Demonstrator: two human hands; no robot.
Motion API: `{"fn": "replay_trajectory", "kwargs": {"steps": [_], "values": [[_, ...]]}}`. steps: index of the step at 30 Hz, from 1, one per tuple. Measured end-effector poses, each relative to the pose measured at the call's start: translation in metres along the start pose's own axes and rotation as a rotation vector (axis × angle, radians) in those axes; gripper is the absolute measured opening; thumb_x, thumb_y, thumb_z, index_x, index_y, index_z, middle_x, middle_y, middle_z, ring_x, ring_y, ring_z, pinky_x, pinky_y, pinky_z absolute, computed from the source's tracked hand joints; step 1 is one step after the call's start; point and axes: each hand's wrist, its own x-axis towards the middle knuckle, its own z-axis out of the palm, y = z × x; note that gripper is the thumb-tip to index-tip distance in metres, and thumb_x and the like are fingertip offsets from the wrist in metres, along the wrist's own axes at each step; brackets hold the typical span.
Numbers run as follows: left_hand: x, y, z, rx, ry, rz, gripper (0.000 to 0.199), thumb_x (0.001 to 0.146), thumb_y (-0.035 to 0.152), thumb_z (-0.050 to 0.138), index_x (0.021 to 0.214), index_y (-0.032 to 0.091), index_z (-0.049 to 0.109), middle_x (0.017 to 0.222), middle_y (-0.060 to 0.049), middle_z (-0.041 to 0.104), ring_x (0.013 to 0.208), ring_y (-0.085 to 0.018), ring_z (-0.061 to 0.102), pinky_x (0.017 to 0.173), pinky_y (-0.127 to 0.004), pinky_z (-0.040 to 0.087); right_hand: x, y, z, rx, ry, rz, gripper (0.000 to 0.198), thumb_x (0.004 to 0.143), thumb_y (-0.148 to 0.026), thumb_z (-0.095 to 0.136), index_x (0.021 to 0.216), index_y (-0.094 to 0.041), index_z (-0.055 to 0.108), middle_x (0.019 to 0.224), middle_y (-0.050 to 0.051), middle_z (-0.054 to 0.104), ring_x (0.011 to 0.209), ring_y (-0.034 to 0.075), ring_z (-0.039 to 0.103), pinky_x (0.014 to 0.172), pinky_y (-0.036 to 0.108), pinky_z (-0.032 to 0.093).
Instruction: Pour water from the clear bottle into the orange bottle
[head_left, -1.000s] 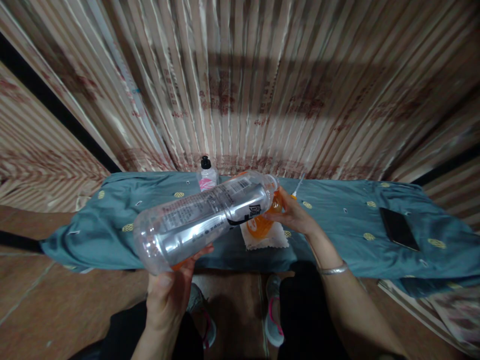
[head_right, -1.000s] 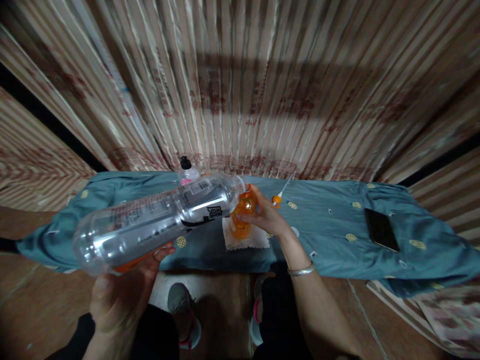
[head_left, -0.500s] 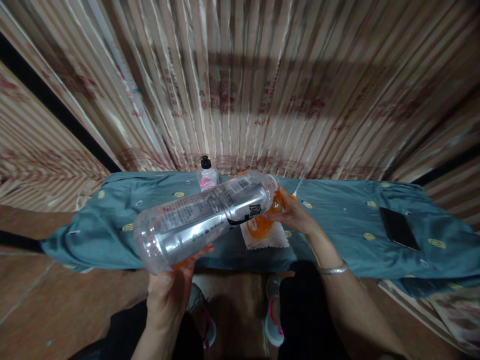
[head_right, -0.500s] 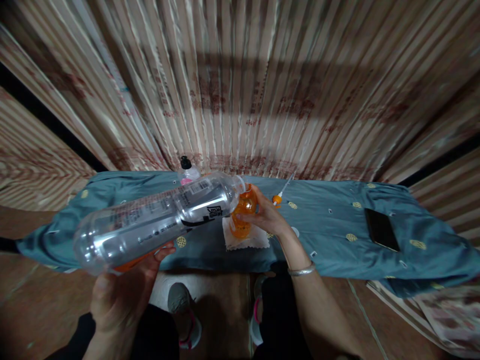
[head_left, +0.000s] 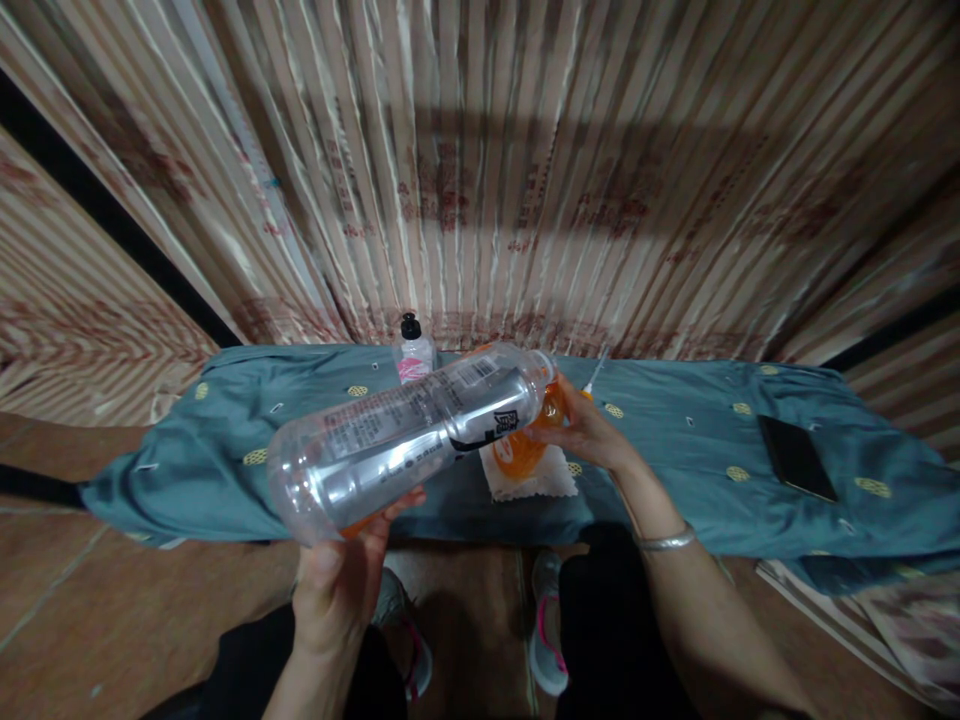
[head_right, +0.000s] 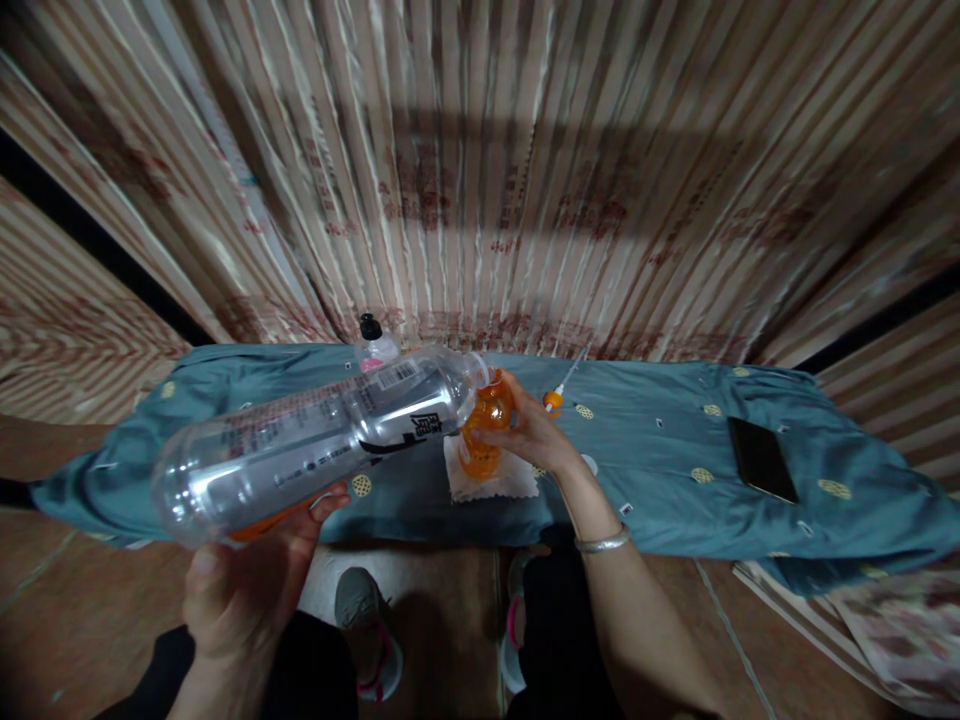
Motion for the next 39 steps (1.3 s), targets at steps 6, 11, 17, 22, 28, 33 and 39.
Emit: {"fn": "replay_trajectory", "kwargs": {"steps": [6,11,17,22,28,33,39], "values": [[0.002,-0.002,0.0,-0.011,0.024,0.003,0.063,0.047,0.06,0.086,0.099,0.026,0.075,0.107,-0.009,0.072,0.079,-0.027,0.07,0.064,-0.041,0.062,0.0,0.002,0.001,-0.006,0.024,-0.005,0.081,0.068,-0.04,0.085,0.14,-0.035,0.048,0.139,0.002,0.058,0.134,0.03,0.05,0.12,0.052,0.032],[0.004,-0.002,-0.001,-0.037,0.029,-0.014,0.055,0.046,0.058,0.087,0.088,0.024,0.076,0.086,-0.007,0.075,0.075,-0.029,0.073,0.064,-0.039,0.062,0.0,0.002,0.0,-0.005,0.011,0.016,0.082,0.068,-0.038,0.084,0.14,-0.035,0.046,0.14,0.001,0.057,0.135,0.03,0.05,0.119,0.051,0.034],[0.011,0.002,0.0,-0.062,0.066,-0.054,0.056,0.039,0.056,0.09,0.082,0.023,0.076,0.074,-0.005,0.074,0.07,-0.028,0.073,0.063,-0.039,0.063,0.001,-0.005,0.002,-0.018,-0.004,0.015,0.074,0.069,-0.038,0.083,0.135,-0.032,0.05,0.136,0.002,0.06,0.131,0.029,0.053,0.117,0.05,0.037],[0.012,0.002,-0.001,-0.051,0.06,-0.061,0.061,0.04,0.055,0.089,0.089,0.022,0.077,0.073,-0.007,0.074,0.067,-0.029,0.073,0.062,-0.041,0.063,0.001,-0.01,0.002,-0.034,-0.003,0.038,0.069,0.071,-0.037,0.081,0.132,-0.029,0.05,0.13,0.004,0.064,0.125,0.03,0.058,0.112,0.049,0.043],[0.014,-0.004,-0.01,-0.054,-0.018,-0.045,0.059,0.049,0.056,0.086,0.096,0.021,0.077,0.077,-0.01,0.076,0.069,-0.031,0.074,0.066,-0.042,0.062,-0.001,-0.007,0.001,-0.04,0.002,0.024,0.067,0.071,-0.038,0.08,0.132,-0.03,0.052,0.131,0.003,0.064,0.127,0.029,0.057,0.112,0.047,0.043],[0.013,-0.009,-0.01,-0.089,-0.009,-0.032,0.058,0.05,0.056,0.086,0.096,0.022,0.076,0.084,-0.01,0.076,0.073,-0.031,0.074,0.066,-0.042,0.062,-0.001,-0.003,0.002,-0.035,0.009,0.038,0.072,0.07,-0.038,0.081,0.135,-0.03,0.051,0.133,0.003,0.063,0.127,0.029,0.057,0.112,0.05,0.042],[0.011,-0.011,0.0,-0.113,0.104,-0.021,0.058,0.042,0.058,0.088,0.086,0.021,0.076,0.077,-0.009,0.075,0.064,-0.029,0.072,0.059,-0.041,0.062,-0.001,-0.006,0.001,-0.046,0.014,0.05,0.073,0.07,-0.041,0.081,0.135,-0.029,0.05,0.138,0.005,0.061,0.132,0.031,0.054,0.115,0.052,0.038]]}}
